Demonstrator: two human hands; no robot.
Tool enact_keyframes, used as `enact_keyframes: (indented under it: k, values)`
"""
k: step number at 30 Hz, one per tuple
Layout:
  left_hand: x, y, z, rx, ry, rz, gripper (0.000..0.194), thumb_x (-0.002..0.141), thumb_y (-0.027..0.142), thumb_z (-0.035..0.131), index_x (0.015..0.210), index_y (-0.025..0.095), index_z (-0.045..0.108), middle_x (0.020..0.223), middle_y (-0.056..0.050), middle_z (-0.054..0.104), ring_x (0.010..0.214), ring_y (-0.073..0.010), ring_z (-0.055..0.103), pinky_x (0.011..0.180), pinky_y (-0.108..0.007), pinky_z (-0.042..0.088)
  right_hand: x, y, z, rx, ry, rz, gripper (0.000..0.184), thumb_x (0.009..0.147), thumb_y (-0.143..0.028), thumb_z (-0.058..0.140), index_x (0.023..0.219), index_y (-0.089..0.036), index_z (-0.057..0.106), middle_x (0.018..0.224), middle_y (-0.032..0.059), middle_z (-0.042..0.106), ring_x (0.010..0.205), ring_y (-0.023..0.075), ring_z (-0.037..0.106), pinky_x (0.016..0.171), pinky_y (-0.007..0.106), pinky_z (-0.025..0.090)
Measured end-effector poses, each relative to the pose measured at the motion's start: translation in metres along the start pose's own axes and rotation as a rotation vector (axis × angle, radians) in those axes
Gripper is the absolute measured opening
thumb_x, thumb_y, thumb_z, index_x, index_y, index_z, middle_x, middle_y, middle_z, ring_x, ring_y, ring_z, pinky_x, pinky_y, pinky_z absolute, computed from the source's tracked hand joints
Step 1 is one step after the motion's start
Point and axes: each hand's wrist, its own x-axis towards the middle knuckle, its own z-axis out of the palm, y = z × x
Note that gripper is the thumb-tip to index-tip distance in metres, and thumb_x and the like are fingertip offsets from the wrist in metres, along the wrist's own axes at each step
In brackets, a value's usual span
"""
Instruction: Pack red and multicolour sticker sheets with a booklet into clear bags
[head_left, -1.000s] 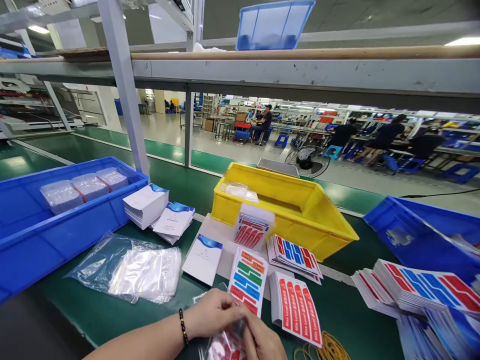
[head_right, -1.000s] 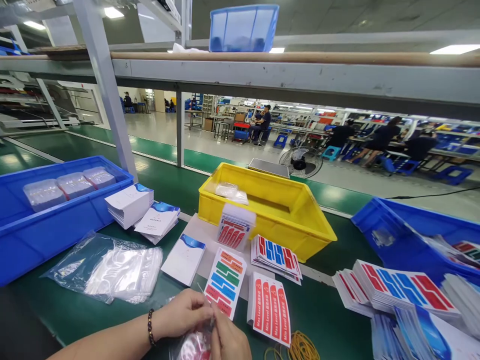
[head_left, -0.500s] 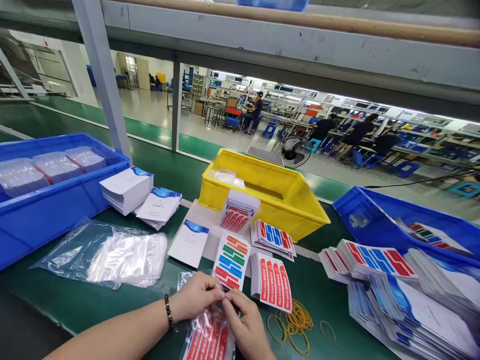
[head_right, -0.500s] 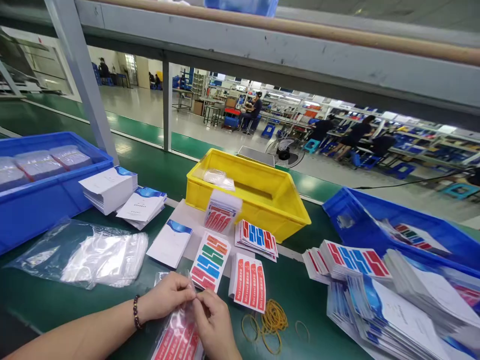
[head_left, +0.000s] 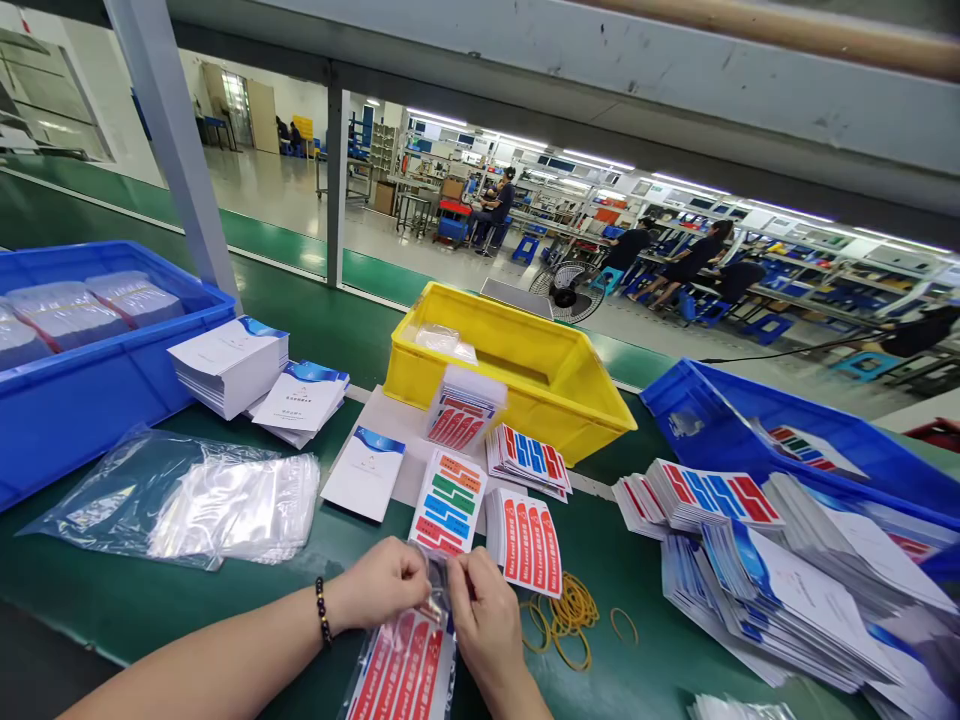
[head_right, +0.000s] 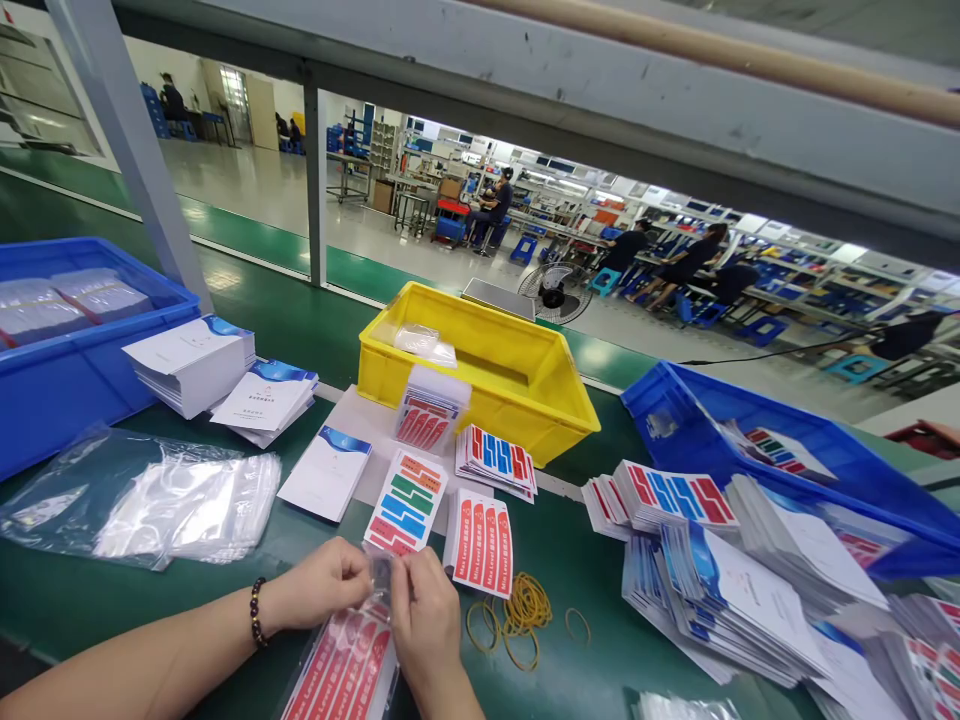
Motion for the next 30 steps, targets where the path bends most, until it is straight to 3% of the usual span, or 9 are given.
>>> enact_keyframes:
  k: [3, 7, 9, 11, 14, 17, 21, 27, 30]
  values:
    - [0.003, 0.000, -0.005, -0.068, 0.068, -0.041, 0.026, 0.065, 0.024, 0.046, 0.043, 0.018, 0.034, 0.040, 0.008, 0.029, 0.041, -0.0054, 0.023, 0.041, -0.020, 0.018, -0.001, -0.006, -0.002, 0.030, -0.059, -0.162, 0.019, 0.084, -0.028, 0.051, 0.097, -0.015, 0.051, 0.078, 0.0061, 0.053, 0.067, 0.0168, 0.052, 0.058, 0.026, 0.044]
    - [0.002, 0.008, -0.012, -0.097, 0.086, -0.073, 0.023, 0.069, 0.026, 0.045, 0.048, 0.018, 0.039, 0.040, 0.007, 0.033, 0.039, -0.0065, 0.025, 0.041, -0.020, 0.021, -0.004, -0.005, 0.000, 0.004, -0.140, -0.252, 0.020, 0.086, -0.011, 0.041, 0.100, -0.017, 0.053, 0.080, 0.0071, 0.056, 0.071, 0.0176, 0.054, 0.062, 0.028, 0.045]
    - [-0.002, 0.014, -0.015, 0.001, 0.174, 0.067, 0.022, 0.074, 0.027, 0.044, 0.055, 0.016, 0.046, 0.051, 0.003, 0.045, 0.047, -0.0090, 0.037, 0.047, -0.021, 0.031, -0.004, -0.001, -0.002, 0.069, -0.157, -0.221, 0.021, 0.086, -0.009, 0.038, 0.097, -0.017, 0.054, 0.076, 0.0059, 0.057, 0.068, 0.0166, 0.055, 0.061, 0.027, 0.045]
    - [-0.007, 0.018, -0.017, 0.212, 0.232, 0.334, 0.014, 0.076, 0.024, 0.045, 0.070, 0.015, 0.055, 0.071, -0.002, 0.055, 0.068, -0.0139, 0.048, 0.066, -0.025, 0.039, -0.002, 0.003, -0.007, 0.157, -0.210, -0.157, 0.019, 0.087, -0.012, 0.037, 0.093, -0.018, 0.054, 0.074, 0.0049, 0.057, 0.067, 0.0156, 0.055, 0.060, 0.026, 0.044]
    - [-0.012, 0.021, -0.020, 0.537, 0.080, 0.559, 0.015, 0.073, 0.014, 0.050, 0.084, 0.017, 0.059, 0.084, -0.005, 0.059, 0.087, -0.0178, 0.050, 0.083, -0.030, 0.037, 0.003, 0.006, -0.019, 0.253, -0.366, -0.069, 0.019, 0.088, -0.015, 0.036, 0.084, -0.019, 0.054, 0.072, 0.0028, 0.057, 0.065, 0.0139, 0.054, 0.059, 0.024, 0.042]
    - [-0.013, 0.021, -0.025, 0.701, -0.046, 0.444, 0.005, 0.071, 0.013, 0.055, 0.071, 0.016, 0.059, 0.068, -0.001, 0.058, 0.071, -0.0145, 0.051, 0.073, -0.025, 0.039, 0.007, 0.010, -0.032, 0.259, -0.490, -0.008, 0.019, 0.086, -0.021, 0.044, 0.068, -0.019, 0.049, 0.064, -0.0002, 0.052, 0.058, 0.0123, 0.050, 0.053, 0.023, 0.038]
    - [-0.012, 0.022, -0.029, 0.689, -0.087, 0.315, 0.010, 0.075, 0.017, 0.055, 0.066, 0.016, 0.059, 0.065, 0.001, 0.061, 0.063, -0.0117, 0.052, 0.061, -0.020, 0.037, 0.012, 0.012, -0.041, 0.332, -0.451, -0.031, 0.028, 0.086, -0.025, 0.045, 0.058, -0.019, 0.043, 0.067, 0.0008, 0.049, 0.061, 0.0127, 0.050, 0.054, 0.023, 0.039]
    - [-0.012, 0.013, -0.020, 0.615, -0.285, 0.262, 0.010, 0.074, 0.016, 0.058, 0.069, 0.018, 0.066, 0.061, 0.003, 0.063, 0.055, -0.0096, 0.051, 0.051, -0.017, 0.033, 0.023, 0.003, -0.025, 0.278, -0.210, -0.159, 0.020, 0.088, -0.015, 0.041, 0.094, -0.019, 0.059, 0.081, 0.0057, 0.058, 0.077, 0.0167, 0.056, 0.066, 0.028, 0.046]
    - [-0.012, 0.004, -0.012, 0.607, -0.397, 0.255, 0.008, 0.071, 0.018, 0.063, 0.067, 0.021, 0.069, 0.056, 0.005, 0.062, 0.050, -0.0097, 0.048, 0.047, -0.018, 0.031, 0.038, -0.007, -0.003, 0.173, -0.233, -0.320, 0.021, 0.085, -0.012, 0.044, 0.094, -0.020, 0.061, 0.082, 0.0060, 0.061, 0.077, 0.0174, 0.056, 0.067, 0.031, 0.047]
